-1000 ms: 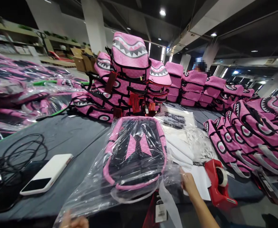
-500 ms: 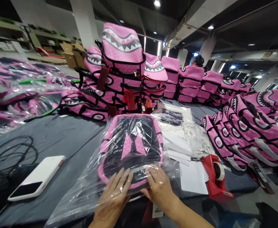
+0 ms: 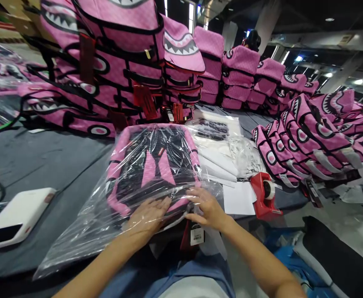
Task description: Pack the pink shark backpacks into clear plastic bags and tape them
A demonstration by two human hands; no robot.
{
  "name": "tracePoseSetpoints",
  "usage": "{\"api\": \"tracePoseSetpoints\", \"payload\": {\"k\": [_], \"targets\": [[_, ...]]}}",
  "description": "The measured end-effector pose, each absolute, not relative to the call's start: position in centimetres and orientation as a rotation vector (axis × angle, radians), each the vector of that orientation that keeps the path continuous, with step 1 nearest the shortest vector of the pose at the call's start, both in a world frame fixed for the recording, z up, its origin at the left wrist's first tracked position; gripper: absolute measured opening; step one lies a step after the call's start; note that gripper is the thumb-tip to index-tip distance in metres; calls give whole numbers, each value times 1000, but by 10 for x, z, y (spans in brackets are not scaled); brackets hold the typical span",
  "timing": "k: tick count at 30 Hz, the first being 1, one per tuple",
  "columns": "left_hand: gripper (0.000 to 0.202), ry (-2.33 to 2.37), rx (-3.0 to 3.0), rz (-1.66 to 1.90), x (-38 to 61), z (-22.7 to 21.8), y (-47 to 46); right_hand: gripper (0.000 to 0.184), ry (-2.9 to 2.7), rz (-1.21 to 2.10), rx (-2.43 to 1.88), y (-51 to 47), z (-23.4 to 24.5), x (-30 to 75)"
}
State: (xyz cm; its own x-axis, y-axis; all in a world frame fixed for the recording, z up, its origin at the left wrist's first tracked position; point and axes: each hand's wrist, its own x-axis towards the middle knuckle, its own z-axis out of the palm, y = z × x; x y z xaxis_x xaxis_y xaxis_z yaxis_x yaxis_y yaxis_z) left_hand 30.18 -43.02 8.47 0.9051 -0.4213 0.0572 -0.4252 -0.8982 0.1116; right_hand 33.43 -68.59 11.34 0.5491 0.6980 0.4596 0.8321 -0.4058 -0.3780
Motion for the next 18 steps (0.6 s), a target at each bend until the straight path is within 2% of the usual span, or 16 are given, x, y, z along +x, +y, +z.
{"api": "tracePoseSetpoints", "payload": {"k": [4,6,9,11,14,18], "targets": [[37,-706,3004,0,317,101,-431,81,-729,-452,-2389,-715,84,276],[38,-730,2989,252,310,101,-440,85,-594,-489,-2545,-715,63,256],[32,-765,2807,791,273,88,-459,78,-419,-538,-2644,-714,37,244],[33,-704,2573,966,240,73,-474,71,-392,-528,-2635,-718,29,244],[29,-455,2391,801,207,45,-499,57,-413,-456,-2596,-728,31,245],[50,-143,2367,530,212,17,-530,38,-353,-274,-2582,-734,44,244]]}}
